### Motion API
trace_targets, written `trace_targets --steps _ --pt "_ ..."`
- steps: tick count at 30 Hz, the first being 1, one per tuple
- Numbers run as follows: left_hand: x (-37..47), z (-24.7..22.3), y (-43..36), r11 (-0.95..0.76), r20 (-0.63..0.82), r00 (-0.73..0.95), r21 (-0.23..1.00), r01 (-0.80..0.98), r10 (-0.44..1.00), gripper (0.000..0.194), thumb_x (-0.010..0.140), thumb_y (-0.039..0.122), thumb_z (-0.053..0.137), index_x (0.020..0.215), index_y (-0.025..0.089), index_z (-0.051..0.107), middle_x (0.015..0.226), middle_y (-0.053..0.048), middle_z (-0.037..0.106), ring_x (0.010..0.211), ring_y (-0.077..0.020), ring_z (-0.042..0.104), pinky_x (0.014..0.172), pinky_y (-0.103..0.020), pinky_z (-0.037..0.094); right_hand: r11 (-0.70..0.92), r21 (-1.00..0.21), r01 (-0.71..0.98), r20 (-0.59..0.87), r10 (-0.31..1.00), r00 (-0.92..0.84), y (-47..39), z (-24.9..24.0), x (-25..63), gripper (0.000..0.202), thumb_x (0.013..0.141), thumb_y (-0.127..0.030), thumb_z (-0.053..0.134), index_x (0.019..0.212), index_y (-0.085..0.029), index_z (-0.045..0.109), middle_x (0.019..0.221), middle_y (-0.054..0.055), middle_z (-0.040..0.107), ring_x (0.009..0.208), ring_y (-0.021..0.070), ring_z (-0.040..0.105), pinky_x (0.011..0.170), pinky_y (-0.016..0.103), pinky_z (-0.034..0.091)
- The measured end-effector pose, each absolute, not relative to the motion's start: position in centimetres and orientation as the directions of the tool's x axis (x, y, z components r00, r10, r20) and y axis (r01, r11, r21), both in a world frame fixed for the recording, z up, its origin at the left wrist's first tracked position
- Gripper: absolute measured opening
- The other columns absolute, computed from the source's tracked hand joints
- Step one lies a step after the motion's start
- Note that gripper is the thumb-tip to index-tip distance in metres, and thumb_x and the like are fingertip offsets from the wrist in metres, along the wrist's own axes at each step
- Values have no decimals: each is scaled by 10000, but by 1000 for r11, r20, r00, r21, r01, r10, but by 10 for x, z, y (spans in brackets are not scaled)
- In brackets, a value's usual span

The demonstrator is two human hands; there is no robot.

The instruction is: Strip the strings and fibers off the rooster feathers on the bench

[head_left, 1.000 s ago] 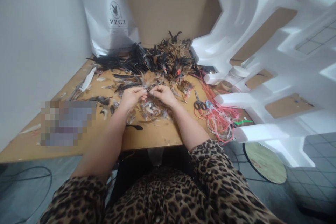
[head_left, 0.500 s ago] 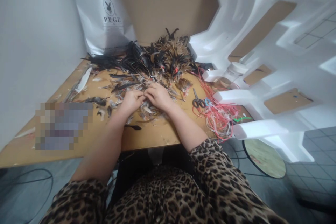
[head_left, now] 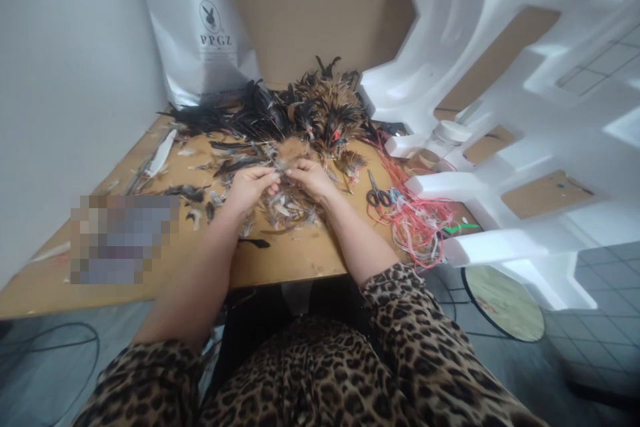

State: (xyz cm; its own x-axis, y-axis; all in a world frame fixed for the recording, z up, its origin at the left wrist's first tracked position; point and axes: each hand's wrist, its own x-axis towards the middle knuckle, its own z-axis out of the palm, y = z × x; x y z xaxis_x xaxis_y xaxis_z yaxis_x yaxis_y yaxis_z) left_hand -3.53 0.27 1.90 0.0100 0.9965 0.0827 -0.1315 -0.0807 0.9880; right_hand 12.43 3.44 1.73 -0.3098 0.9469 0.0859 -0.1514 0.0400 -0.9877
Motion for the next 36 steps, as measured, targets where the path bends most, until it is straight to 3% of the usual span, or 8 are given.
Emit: trace_targets --steps 6,10,13,17,21,24,29,36 --pt "-37 13 10 3 -23 -85 973 -231 996 221 557 261 751 703 109 686 551 -15 619 451 -54 517 463 -167 414 363 -918 162 311 910 -276 22 16 110 205 752 -335 602 753 -133 635 714 13 614 651 96 510 669 234 408" --pt "-40 16 8 15 -13 -80 999 36 997 147 591 210 710 694 106 701 493 -17 605 425 -88 522 455 -199 426 668 -523 530 524 742 -418 12 25 112 217 851 -269 481 776 -147 645 810 58 577 798 146 502 776 281 388" --pt "-43 17 5 15 -33 77 972 234 996 71 611 177 679 650 124 706 469 -17 598 408 -103 520 440 -207 420 721 -364 590 513 684 -519 9 32 118 225 863 -273 468 796 -158 650 893 79 566 879 170 489 796 295 379" --pt "-47 20 1 -9 -80 305 959 282 949 78 608 207 706 628 133 702 484 -37 608 411 -105 521 434 -207 420 641 -622 449 415 757 -505 16 38 129 136 782 -241 568 737 -143 650 832 44 586 794 132 521 752 266 400" --pt "-48 25 -4 52 -101 416 990 129 904 155 604 253 744 672 118 707 528 -52 617 428 -91 521 440 -199 421 203 -977 71 141 854 -502 24 34 134 196 668 -308 670 696 -120 624 658 7 607 609 95 522 618 235 405" --pt "-47 24 -5 148 -90 388 981 -123 917 183 597 262 761 672 110 691 547 -37 596 439 -61 500 415 -160 383 -29 -987 -157 53 865 -498 26 29 128 219 603 -300 704 612 -125 573 535 -22 558 478 61 447 493 199 336" --pt "-41 22 -4 321 -125 409 829 -458 904 211 537 167 790 676 94 649 565 2 519 430 0 410 356 -80 264 -43 -928 -369 135 887 -442 21 28 115 238 558 -287 749 628 -138 576 615 -21 604 566 68 526 602 208 424" --pt "-34 27 -9 472 -198 500 719 -511 843 144 614 99 713 701 106 598 587 22 432 423 11 323 325 -53 223 62 -951 -302 190 890 -415 16 33 116 262 577 -313 742 606 -146 542 615 -14 610 605 82 545 668 230 453"
